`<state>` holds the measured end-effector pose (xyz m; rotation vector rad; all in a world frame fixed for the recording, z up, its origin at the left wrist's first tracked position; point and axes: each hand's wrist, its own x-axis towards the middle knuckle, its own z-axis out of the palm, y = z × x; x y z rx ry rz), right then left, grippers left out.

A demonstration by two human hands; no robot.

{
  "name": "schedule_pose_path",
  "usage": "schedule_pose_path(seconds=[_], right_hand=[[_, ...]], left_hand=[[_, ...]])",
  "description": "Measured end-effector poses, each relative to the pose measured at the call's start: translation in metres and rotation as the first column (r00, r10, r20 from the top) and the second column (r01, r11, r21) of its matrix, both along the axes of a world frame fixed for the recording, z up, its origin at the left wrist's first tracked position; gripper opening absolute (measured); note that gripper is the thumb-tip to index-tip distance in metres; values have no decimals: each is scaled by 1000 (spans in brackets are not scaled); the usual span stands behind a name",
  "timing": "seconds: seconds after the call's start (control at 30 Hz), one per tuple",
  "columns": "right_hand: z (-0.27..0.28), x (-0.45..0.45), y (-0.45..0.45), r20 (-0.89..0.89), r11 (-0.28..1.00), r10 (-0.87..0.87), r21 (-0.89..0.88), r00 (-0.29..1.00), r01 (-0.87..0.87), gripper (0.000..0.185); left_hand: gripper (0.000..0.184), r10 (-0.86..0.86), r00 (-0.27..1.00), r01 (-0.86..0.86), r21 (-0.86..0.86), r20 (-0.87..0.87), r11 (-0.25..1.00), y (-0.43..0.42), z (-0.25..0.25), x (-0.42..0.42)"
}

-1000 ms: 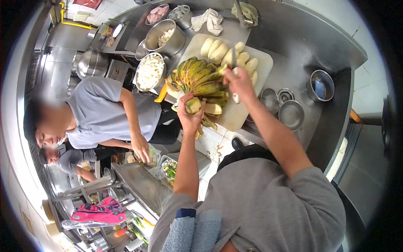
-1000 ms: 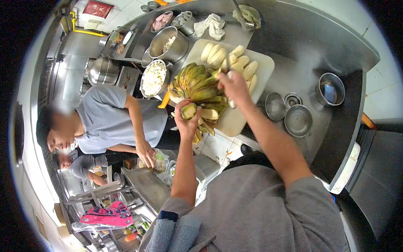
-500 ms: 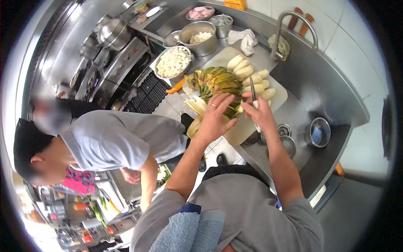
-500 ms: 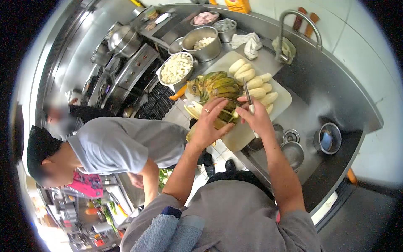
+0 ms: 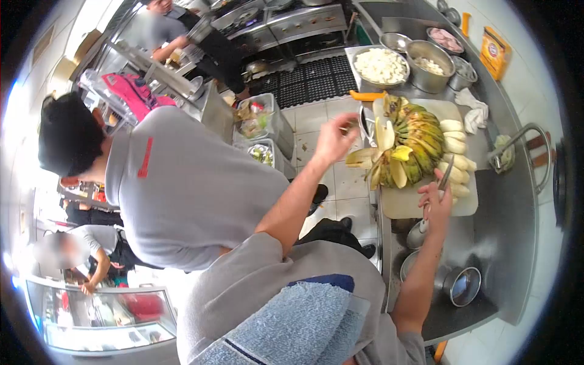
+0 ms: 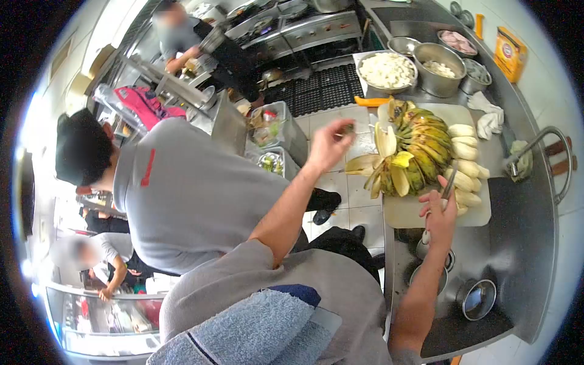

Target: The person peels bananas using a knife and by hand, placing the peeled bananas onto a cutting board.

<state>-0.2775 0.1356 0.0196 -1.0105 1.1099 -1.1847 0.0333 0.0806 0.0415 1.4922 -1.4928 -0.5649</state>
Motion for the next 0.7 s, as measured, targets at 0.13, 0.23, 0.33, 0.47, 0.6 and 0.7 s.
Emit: schedule_pose_path(seconds=[0.13,0.23,0.33,0.47,0.6,0.7], right_hand=[[-15,-4,1,-18,1000,0,-10,1000,0,50],[-17,-5,7,24,999,-35,11,999,34,49],[-18,-8,14,182,987,-133,119,974,112,48],[-31,-14,28,121,965,-167,224,979,137,52],[-15,4,39,4,933,-238,279,971,228,49],[-24,15,44,-130,950,-236,176,963,256,44]], left_hand=[[36,595,719,-599,-112,359,792,3,-39,111],[69,416,463,-857,276,783,435,32,-51,169],[57,366,647,-656,245,669,714,36,-80,194],[28,8,925,-20,26,379,999,-20,-33,97],[24,-650,730,672,-51,211,739,-55,25,-29],[27,-846,370,918,-13,384,395,-70,24,-85]])
